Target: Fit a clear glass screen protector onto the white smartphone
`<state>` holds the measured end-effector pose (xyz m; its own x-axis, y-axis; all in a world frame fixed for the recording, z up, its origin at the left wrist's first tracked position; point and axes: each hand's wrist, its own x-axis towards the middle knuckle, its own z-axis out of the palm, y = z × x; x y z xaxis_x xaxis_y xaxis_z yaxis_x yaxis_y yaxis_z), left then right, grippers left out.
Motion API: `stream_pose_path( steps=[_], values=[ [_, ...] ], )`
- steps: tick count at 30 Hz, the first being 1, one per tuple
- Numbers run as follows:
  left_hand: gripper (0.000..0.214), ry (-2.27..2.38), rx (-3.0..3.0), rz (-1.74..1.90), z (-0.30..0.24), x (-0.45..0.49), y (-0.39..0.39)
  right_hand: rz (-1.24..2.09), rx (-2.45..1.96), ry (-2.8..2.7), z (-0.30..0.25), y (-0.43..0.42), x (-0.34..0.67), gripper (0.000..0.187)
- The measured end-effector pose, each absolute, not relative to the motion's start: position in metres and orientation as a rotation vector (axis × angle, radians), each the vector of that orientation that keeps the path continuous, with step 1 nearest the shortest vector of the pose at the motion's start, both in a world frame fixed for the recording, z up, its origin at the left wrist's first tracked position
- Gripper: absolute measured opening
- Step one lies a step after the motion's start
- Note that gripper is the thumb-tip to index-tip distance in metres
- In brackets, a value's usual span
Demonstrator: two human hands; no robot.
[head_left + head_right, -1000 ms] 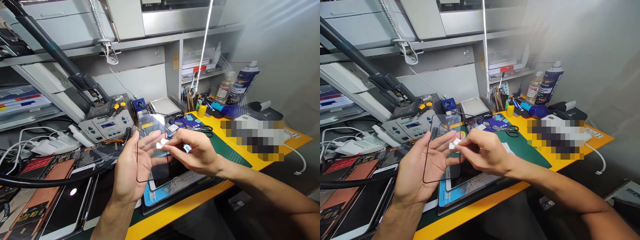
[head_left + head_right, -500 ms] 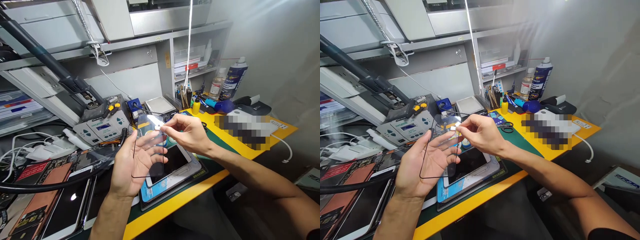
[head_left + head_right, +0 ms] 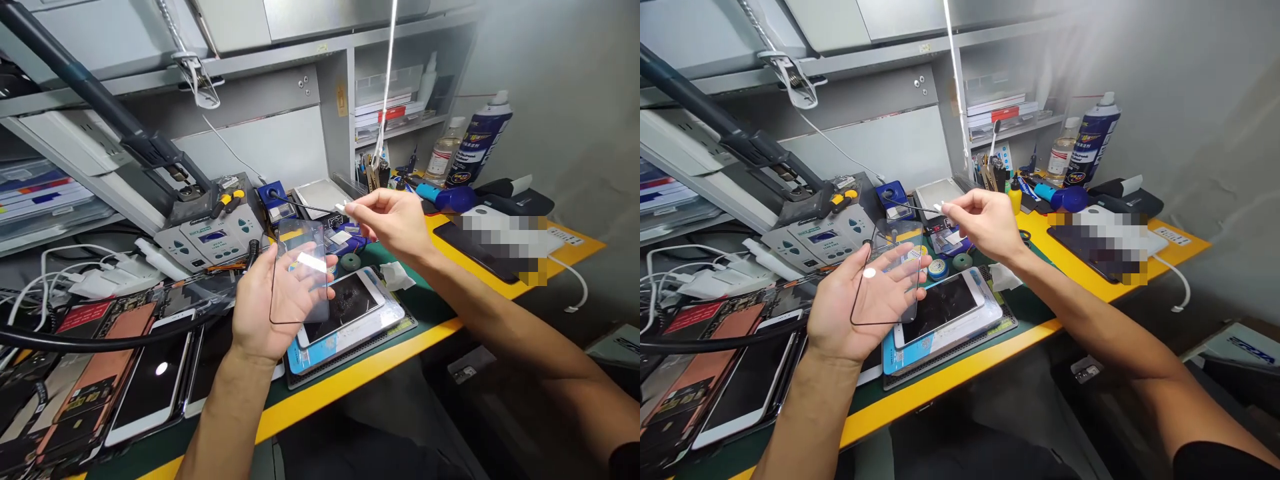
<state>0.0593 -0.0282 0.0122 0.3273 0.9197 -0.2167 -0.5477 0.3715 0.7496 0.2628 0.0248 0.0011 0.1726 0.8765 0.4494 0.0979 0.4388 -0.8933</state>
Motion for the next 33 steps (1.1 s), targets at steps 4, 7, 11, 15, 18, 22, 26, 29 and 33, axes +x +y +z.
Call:
stream_pose_path(
  steps=[4,7,11,15,18,22,26,29,33],
  values=[
    [0.046,0.696,0.611,1.118,0.010,0.058,-0.027,0.807,-0.971,-1.297,0.009,-0.006,0.256,0.028],
    [0.046,0.686,0.619,1.223,0.010,0.059,-0.028,0.852,-0.968,-1.351,0.006,-0.046,0.237,0.021],
    [0.047,0.700,0.645,1.386,0.010,0.065,-0.031,0.546,-0.868,-1.423,-0.014,-0.089,0.196,0.006],
    [0.047,0.668,0.710,1.527,0.009,0.068,-0.037,0.385,-0.854,-1.395,-0.032,-0.098,0.159,0.004],
    [0.047,0.633,0.742,1.583,0.009,0.068,-0.040,0.359,-0.850,-1.397,-0.036,-0.094,0.149,0.004],
    [0.047,0.619,0.737,1.591,0.009,0.066,-0.042,0.374,-0.895,-1.368,-0.040,-0.090,0.156,0.006],
    [0.047,0.606,0.739,1.551,0.010,0.063,-0.042,0.397,-0.977,-1.335,-0.044,-0.087,0.168,0.003],
    [0.049,0.582,0.759,1.526,0.010,0.062,-0.042,0.466,-1.021,-1.303,-0.044,-0.082,0.176,0.002],
    [0.051,0.538,0.822,1.510,0.010,0.061,-0.041,0.655,-1.032,-1.145,-0.038,-0.074,0.187,0.008]
  ],
)
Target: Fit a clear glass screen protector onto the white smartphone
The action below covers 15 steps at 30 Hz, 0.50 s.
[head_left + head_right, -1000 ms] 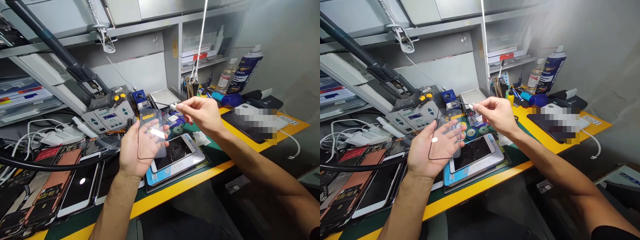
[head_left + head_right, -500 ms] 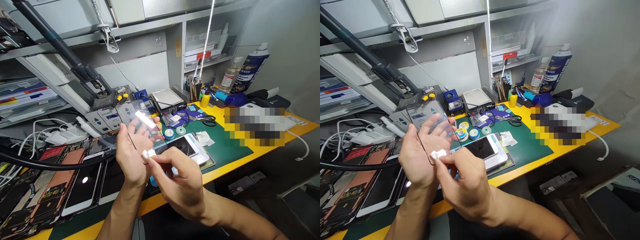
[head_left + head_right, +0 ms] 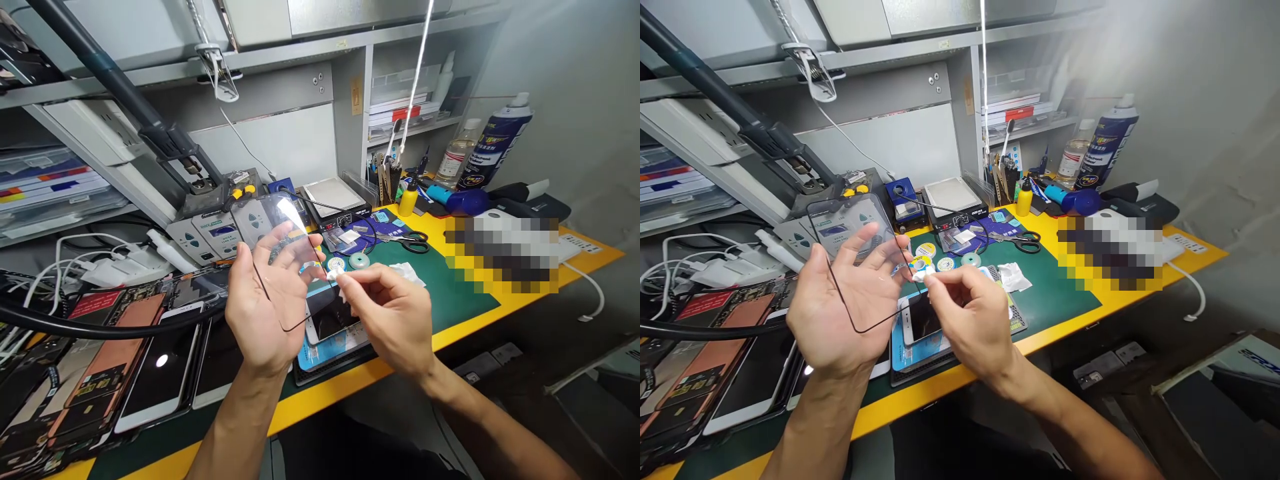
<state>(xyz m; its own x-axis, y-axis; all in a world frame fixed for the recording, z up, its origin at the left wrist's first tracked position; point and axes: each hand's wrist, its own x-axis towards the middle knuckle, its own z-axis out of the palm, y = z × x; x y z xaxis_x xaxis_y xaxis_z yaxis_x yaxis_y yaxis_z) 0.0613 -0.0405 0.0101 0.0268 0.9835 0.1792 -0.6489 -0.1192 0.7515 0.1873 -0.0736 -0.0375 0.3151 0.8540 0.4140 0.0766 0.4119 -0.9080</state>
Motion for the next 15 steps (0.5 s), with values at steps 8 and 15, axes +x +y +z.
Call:
stream_pose_path(
  steps=[8,15],
  values=[
    [0.052,0.543,0.798,1.491,0.010,0.062,-0.042,0.822,-1.037,-0.992,-0.028,-0.075,0.205,0.014],
    [0.053,0.595,0.758,1.523,0.013,0.066,-0.042,0.766,-1.011,-1.006,-0.027,-0.087,0.192,0.009]
  ],
)
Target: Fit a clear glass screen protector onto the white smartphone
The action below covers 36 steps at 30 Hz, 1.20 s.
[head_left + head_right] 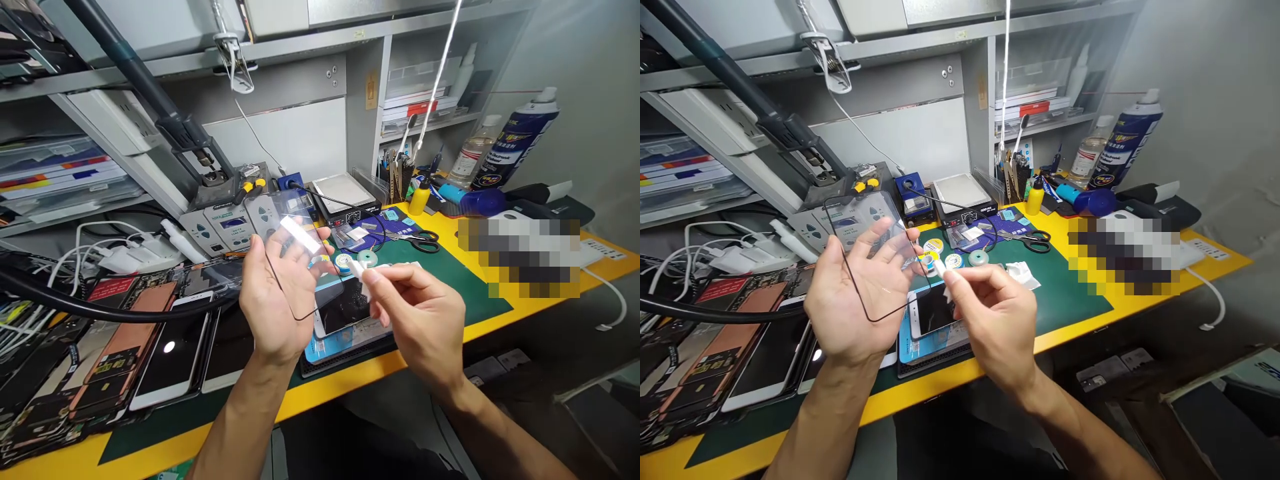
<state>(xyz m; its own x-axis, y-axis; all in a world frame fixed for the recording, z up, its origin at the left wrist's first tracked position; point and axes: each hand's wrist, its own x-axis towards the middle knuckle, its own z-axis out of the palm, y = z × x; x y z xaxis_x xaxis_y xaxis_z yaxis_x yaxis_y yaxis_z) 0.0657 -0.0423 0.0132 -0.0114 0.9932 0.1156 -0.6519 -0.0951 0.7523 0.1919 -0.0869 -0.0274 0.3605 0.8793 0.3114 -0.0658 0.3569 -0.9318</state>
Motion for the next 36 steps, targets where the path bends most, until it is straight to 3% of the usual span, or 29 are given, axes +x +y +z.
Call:
stream_pose_path(
  steps=[9,30,36],
  values=[
    [0.050,0.610,0.777,1.691,0.010,0.066,-0.044,0.567,-0.861,-1.310,-0.038,-0.106,0.137,0.004],
    [0.050,0.561,0.753,1.591,0.012,0.063,-0.044,0.780,-1.071,-0.947,-0.030,-0.071,0.195,0.018],
    [0.049,0.585,0.733,1.581,0.013,0.065,-0.046,0.759,-1.035,-1.032,-0.025,-0.084,0.187,0.013]
  ],
)
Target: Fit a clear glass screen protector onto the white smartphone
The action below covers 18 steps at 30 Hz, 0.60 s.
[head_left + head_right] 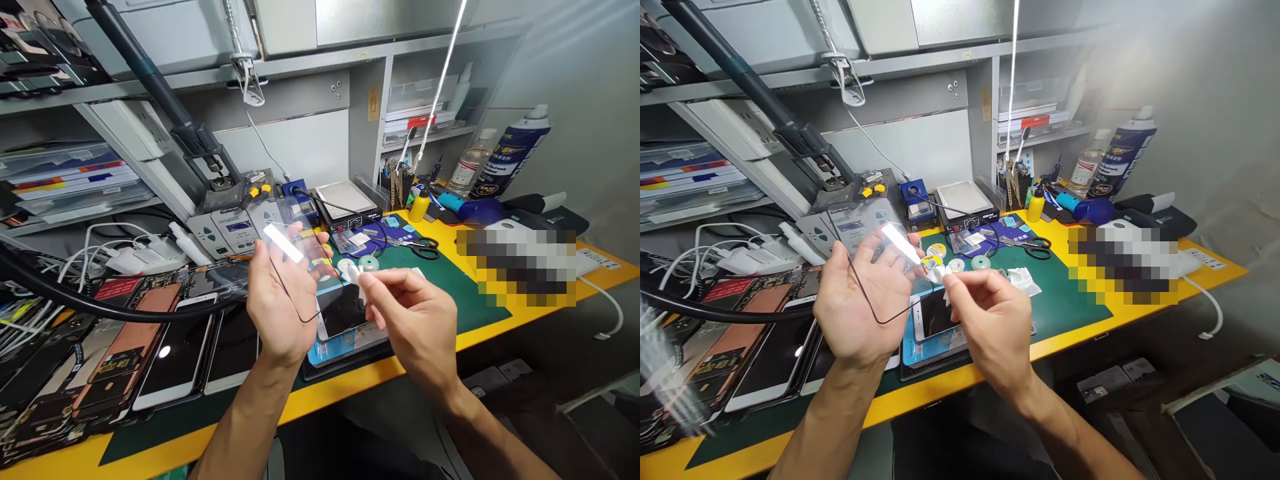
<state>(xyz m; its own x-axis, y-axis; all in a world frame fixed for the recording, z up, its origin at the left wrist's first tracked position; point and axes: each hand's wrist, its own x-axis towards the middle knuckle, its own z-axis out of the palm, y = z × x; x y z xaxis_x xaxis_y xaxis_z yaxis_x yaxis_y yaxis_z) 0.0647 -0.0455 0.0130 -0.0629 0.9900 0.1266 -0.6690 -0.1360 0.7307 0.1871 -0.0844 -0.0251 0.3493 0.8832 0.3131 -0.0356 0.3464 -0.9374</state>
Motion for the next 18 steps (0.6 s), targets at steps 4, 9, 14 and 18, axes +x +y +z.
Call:
stream_pose_path(
  steps=[4,9,14,18],
  values=[
    [0.048,0.561,0.735,1.571,0.010,0.066,-0.046,0.645,-0.953,-1.261,-0.026,-0.099,0.164,0.005],
    [0.046,0.530,0.758,1.588,0.006,0.065,-0.044,0.483,-0.899,-1.449,-0.032,-0.100,0.150,0.004],
    [0.045,0.567,0.733,1.559,0.008,0.064,-0.045,0.420,-0.986,-1.425,-0.035,-0.090,0.161,0.006],
    [0.043,0.573,0.729,1.516,0.009,0.062,-0.045,0.332,-1.003,-1.474,-0.038,-0.082,0.177,0.004]
  ],
)
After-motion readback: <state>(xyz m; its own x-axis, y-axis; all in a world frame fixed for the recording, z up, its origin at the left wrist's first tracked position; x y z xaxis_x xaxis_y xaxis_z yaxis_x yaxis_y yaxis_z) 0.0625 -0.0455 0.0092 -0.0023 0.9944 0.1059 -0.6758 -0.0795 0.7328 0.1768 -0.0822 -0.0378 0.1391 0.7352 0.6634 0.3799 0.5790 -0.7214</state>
